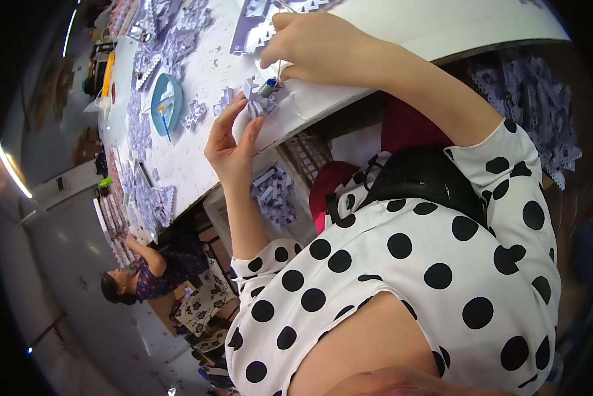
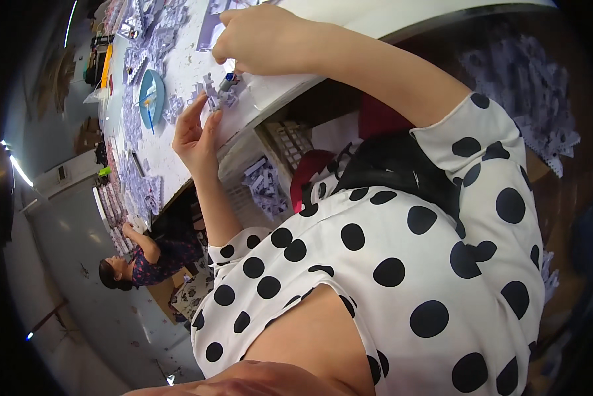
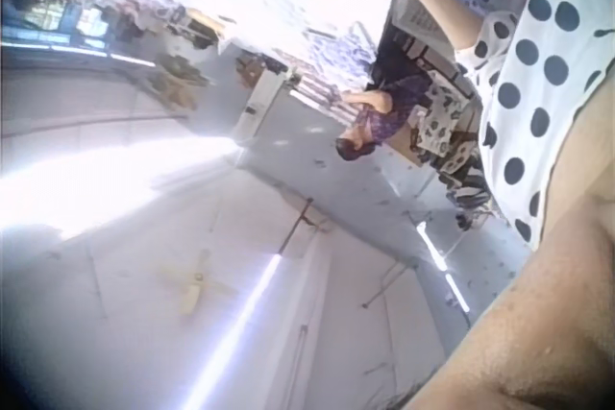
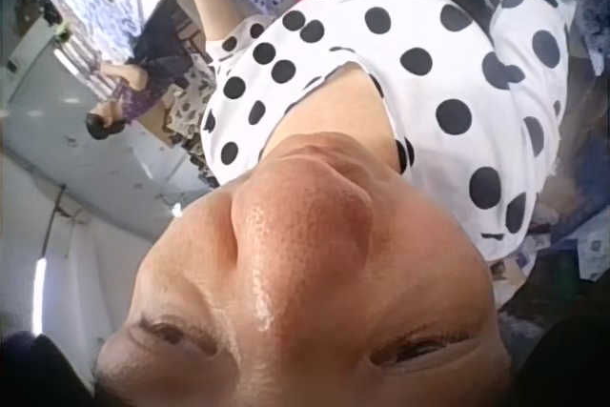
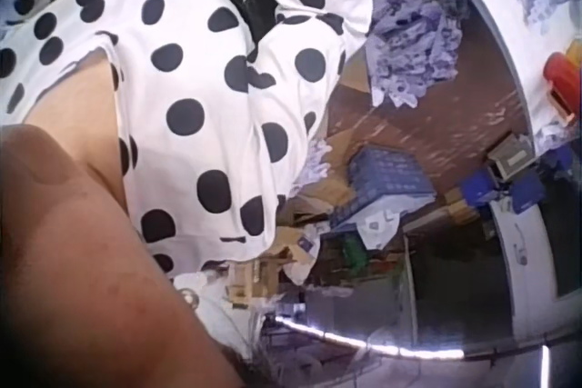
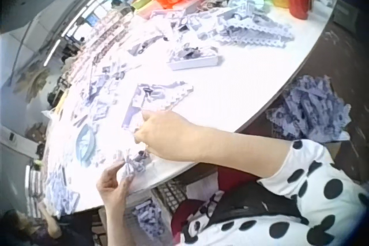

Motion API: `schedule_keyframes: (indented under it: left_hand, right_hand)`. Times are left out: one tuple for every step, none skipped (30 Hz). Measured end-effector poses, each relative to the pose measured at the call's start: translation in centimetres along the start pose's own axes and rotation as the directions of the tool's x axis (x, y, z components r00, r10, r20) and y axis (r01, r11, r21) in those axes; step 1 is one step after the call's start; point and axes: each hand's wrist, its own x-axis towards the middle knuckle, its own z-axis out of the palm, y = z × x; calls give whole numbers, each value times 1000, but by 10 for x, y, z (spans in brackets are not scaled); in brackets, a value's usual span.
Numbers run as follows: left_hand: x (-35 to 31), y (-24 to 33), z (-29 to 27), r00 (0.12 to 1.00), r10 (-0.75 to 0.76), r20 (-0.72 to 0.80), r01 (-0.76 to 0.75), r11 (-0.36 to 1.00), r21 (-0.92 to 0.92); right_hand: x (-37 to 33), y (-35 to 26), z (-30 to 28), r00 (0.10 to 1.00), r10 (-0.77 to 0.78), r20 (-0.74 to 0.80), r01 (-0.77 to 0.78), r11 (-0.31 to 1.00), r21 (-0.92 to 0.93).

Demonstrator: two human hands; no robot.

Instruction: The person assembles small electronic components by hand, inserting a motor and wiring into a plastic housing.

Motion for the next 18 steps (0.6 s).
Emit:
schedule_keyframes:
  left_hand:
    - [0, -1, 2, 1000, 20, 10, -20, 1000, 4]
    - [0, -3, 3, 1000, 16, 22, -16, 1000, 5]
    - [-1, -3, 3, 999, 21, 28, -21, 1000, 0]
    - [-2, -4, 4, 999, 27, 33, -27, 1000, -4]
    - [-3, -4, 4, 999, 24, 41, -24, 1000, -2]
    - [-4, -3, 4, 999, 28, 38, -28, 1000, 5]
    - [-4, -4, 5, 999, 32, 34, -32, 999, 13]
    - [-4, -5, 5, 999, 30, 41, -31, 999, 13]
    - [-4, -6, 4, 999, 33, 27, -33, 999, 7]
    - [-4, -7, 3, 999, 37, 13, -37, 999, 1]
    - [-4, -8, 2, 999, 36, 17, -37, 999, 2]
    - [-5, -8, 1, 999, 41, 23, -42, 999, 7]
    - [-5, -8, 0, 998, 47, 29, -47, 999, 11]
    - [-4, -8, 1, 998, 47, 31, -47, 999, 11]
    - [-4, -8, 0, 999, 42, 32, -42, 999, 4]
    - [-5, -8, 0, 999, 38, 33, -38, 999, -3]
    - [-5, -7, 0, 999, 38, 31, -38, 999, -1]
    - [-4, -5, 2, 999, 35, 34, -35, 999, 6]
  right_hand:
    - [-1, 0, 2, 1000, 3, 23, -2, 1000, -4]
    - [-2, -1, 3, 999, 19, 29, -18, 999, -30]
    - [-3, 0, 5, 999, 27, 26, -26, 999, -28]
    - [-3, 2, 8, 999, -34, 2, 34, 998, -62]
    - [-3, 4, 11, 995, -95, -21, 93, 991, -97]
    - [-3, 6, 14, 996, -88, -23, 86, 992, -96]
    - [-3, 7, 16, 996, -81, -39, 77, 992, -98]
    - [-3, 8, 17, 996, -74, -55, 68, 993, -100]
    - [-3, 8, 17, 996, -71, -57, 65, 993, -97]
    - [-2, 8, 16, 997, -67, -44, 63, 993, -96]
    - [-2, 8, 16, 997, -64, -30, 61, 994, -95]
    - [-2, 8, 16, 998, -62, -31, 59, 994, -95]
    - [-2, 9, 17, 996, -80, -38, 76, 992, -100]
    - [-2, 9, 18, 994, -98, -45, 93, 990, -105]
    - [-2, 8, 17, 994, -99, -45, 94, 990, -104]
    - [-2, 7, 16, 996, -81, -34, 77, 992, -98]
    - [-2, 6, 16, 998, -64, -22, 62, 994, -91]
    - [-2, 7, 15, 998, -66, -23, 63, 994, -93]
